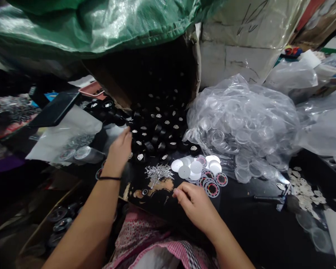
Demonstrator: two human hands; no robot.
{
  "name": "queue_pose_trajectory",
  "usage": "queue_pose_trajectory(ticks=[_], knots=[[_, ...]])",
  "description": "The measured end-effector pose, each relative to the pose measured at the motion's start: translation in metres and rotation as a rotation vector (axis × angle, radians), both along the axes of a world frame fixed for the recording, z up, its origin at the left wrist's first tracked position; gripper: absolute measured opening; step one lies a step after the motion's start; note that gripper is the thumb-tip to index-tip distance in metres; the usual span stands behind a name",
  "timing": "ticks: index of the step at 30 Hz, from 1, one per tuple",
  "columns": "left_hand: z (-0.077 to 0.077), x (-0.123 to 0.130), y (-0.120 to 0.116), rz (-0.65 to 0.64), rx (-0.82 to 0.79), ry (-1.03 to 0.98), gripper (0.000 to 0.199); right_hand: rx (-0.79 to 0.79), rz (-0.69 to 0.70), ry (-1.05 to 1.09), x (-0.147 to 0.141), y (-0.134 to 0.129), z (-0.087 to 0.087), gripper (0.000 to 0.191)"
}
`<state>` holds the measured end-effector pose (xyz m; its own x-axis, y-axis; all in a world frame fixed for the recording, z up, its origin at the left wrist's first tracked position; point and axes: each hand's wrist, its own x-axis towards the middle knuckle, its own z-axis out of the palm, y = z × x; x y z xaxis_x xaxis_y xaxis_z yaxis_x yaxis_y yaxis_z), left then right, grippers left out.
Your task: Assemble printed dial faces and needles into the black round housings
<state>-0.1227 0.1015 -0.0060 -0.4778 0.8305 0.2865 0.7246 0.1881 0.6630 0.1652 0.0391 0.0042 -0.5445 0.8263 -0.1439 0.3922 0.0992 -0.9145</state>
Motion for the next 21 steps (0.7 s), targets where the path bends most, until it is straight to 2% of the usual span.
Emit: queue_pose_trajectory(ticks=[2, 5, 9, 12, 17, 21], knots=[[-0.003, 0.005, -0.030, -0.040, 0.026, 0.061, 0.044, -0.008, -0.012, 0.000, 0.003, 0.001, -0.001, 0.032], [-0.021, 0.018, -0.064, -0.115, 0.010, 0.158, 0.052, -0.029, -0.015, -0.018, 0.001, 0.002, -0.001, 0.032], [-0.043, 0.027, -0.070, -0.087, -0.008, 0.302, 0.056, -0.008, 0.049, -0.006, -0.008, 0.003, 0.005, 0.030], [-0.040, 0.026, -0.067, -0.083, 0.018, 0.265, 0.053, -0.008, 0.069, -0.015, -0.014, 0.001, 0.009, 0.030], [-0.027, 0.029, -0.078, -0.155, 0.043, 0.158, 0.047, -0.116, -0.036, -0.024, -0.024, -0.003, 0.008, 0.023], [-0.027, 0.031, -0.084, -0.165, 0.066, 0.144, 0.043, -0.136, 0.027, -0.039, -0.030, -0.006, 0.007, 0.020]])
